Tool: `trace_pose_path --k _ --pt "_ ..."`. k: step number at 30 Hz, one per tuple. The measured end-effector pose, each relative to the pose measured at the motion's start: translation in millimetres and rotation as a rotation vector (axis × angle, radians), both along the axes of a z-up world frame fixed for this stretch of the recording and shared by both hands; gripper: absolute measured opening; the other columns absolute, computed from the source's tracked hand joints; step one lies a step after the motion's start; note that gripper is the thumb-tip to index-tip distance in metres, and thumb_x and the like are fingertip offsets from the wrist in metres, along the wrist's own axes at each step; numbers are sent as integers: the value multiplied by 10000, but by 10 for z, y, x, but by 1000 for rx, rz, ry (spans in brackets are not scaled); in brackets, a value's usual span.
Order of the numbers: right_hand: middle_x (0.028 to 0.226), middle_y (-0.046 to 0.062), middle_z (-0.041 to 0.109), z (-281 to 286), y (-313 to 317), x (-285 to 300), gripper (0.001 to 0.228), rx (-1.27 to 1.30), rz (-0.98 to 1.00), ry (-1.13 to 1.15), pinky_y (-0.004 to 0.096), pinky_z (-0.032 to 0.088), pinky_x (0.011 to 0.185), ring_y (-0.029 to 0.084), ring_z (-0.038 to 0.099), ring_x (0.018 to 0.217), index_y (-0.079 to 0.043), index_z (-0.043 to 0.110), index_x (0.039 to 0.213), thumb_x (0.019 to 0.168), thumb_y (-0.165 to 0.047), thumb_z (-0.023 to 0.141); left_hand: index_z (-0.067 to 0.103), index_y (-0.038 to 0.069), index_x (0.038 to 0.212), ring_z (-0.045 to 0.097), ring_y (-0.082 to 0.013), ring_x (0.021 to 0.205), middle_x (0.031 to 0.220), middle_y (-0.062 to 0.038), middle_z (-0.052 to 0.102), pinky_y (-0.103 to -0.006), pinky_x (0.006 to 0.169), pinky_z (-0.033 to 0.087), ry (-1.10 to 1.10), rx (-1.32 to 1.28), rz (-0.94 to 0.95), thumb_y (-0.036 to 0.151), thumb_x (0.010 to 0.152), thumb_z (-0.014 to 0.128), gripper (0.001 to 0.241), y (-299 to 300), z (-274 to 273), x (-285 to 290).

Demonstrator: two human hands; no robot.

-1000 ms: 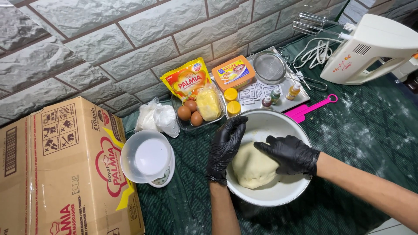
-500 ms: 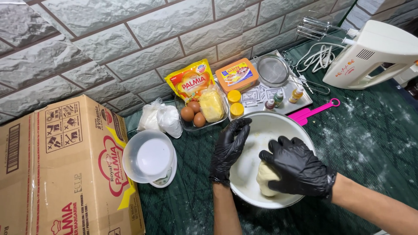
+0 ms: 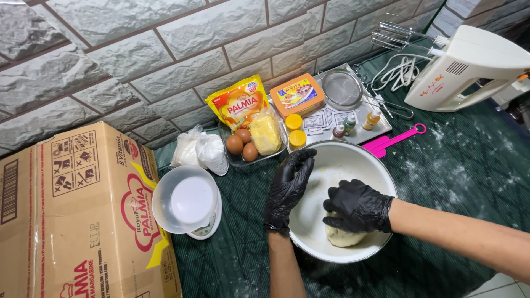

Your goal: The person is kneading a ball of dough in a white mixing bowl using both hands at a steady, efficient pace.

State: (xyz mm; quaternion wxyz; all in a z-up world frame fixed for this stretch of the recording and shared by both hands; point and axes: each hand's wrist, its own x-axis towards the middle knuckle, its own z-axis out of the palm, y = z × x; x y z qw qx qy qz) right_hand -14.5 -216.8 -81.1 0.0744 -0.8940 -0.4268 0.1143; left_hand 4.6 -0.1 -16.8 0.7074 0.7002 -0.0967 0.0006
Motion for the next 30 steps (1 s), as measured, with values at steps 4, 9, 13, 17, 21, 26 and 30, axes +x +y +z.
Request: trace_pose_path --k 4,9,13,17,21,26,30 --pt "915 41 692 254 87 19 333 146 -70 108 476 572 691 327 697 881 -249 659 899 952 -564 562 689 9 1242 675 -230 1140 1151 -197 726 -383 1042 516 -4 -5 7 142 1033 594 265 -11 73 -14" --pt "984 37 659 265 108 12 443 60 79 40 511 553 715 324 668 927 -301 655 954 892 -731 569 698 23 1230 676 -253 1160 1140 -199 729 -380 1042 512 -22 24 6 150 1034 598 253 10 78 -36" --pt "956 29 673 146 205 65 436 62 164 88 507 551 747 338 681 913 -294 642 894 871 -724 575 693 13 1232 671 -264 1167 1153 -210 724 -395 1050 507 -8 1 3 143 1042 582 256 37 126 -37" --pt "814 16 659 -41 325 160 491 53 261 58 462 557 738 306 696 829 -261 631 786 904 -729 541 693 12 1225 679 -280 1161 1151 -214 723 -402 1049 514 -13 -4 7 139 1038 592 248 51 181 -33" --pt "662 -24 622 -456 444 265 465 140 331 -7 397 577 666 243 699 712 -268 593 669 907 -665 544 685 2 1228 676 -276 1169 1157 -219 721 -401 1055 515 -35 -16 -9 132 1036 598 248 52 117 -7" --pt "556 -41 590 -686 467 400 424 289 441 -146 341 583 537 204 679 572 -274 565 599 923 -546 549 676 -8 1223 669 -262 1169 1162 -211 718 -409 1055 513 -5 -72 -14 111 1040 588 235 39 60 17" --pt "538 -17 564 -517 531 367 412 345 430 -352 340 555 465 204 634 484 -245 537 594 954 -446 534 677 -15 1217 677 -277 1166 1148 -222 722 -413 1048 520 -28 -45 -10 121 1035 598 242 23 76 26"
